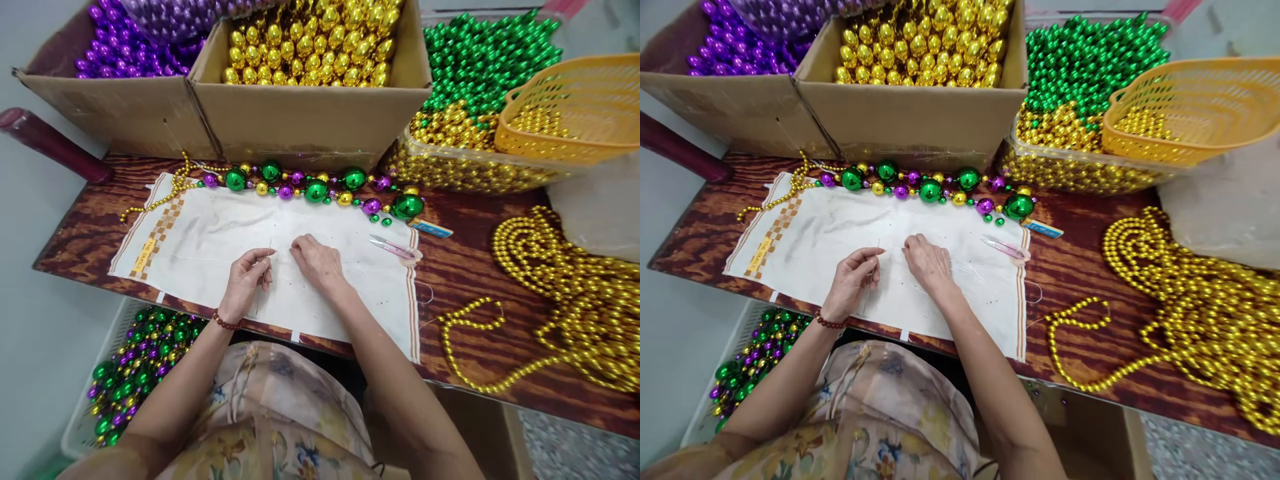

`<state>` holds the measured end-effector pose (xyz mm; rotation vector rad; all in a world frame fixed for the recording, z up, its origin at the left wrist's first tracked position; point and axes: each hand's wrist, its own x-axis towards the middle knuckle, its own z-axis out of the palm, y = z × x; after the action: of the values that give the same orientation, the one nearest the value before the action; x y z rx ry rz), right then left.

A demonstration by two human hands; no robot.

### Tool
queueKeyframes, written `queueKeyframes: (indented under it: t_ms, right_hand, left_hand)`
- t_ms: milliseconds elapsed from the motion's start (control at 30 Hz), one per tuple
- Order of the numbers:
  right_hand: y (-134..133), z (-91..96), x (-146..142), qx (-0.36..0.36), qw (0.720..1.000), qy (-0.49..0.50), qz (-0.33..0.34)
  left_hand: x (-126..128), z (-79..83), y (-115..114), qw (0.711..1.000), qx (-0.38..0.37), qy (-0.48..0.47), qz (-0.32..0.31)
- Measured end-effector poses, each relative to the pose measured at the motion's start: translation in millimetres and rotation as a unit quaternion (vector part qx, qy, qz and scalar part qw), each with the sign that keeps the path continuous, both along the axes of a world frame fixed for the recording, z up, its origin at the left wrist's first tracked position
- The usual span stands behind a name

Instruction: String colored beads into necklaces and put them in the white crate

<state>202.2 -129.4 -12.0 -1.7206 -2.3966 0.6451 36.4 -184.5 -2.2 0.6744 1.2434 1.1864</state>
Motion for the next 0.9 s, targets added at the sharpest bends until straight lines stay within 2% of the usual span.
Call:
queueKeyframes:
  t_ms: [133,267,367,467,733,800,900]
  right_hand:
    - [4,0.7,-10,0.011,0.998,-0.045,0.036]
    - [8,-2.9,-15,-0.008,0.999,-0.036,0.025]
    - [10,-7.9,-10,-0.035,0.992,0.117,-0.020]
    - [10,-14.2,0,-0.056,0.963,0.254,-0.065]
    - [4,-30.1,10,-0.109,0.899,0.403,-0.132]
    - [3,-26.0,10,-0.109,0.888,0.424,-0.143]
    - [-6,-9.9,11,-0.070,0.872,0.461,-0.148]
  left_hand:
    - [-4,-4.3,-2,1.000,-0.009,0.010,0.007]
    - [-7,-11.5,-1,1.000,-0.025,0.007,0.004]
    - [-7,-11.3,0,0.999,-0.032,0.001,0.008]
    - [-3,-6.0,0,1.000,-0.021,-0.011,-0.001]
    - [14,-0.4,1,0.998,0.015,-0.026,-0.053]
    - [15,-0.7,1,0.998,0.016,-0.023,-0.060]
    - [15,2.0,0,0.996,0.033,-0.016,-0.076]
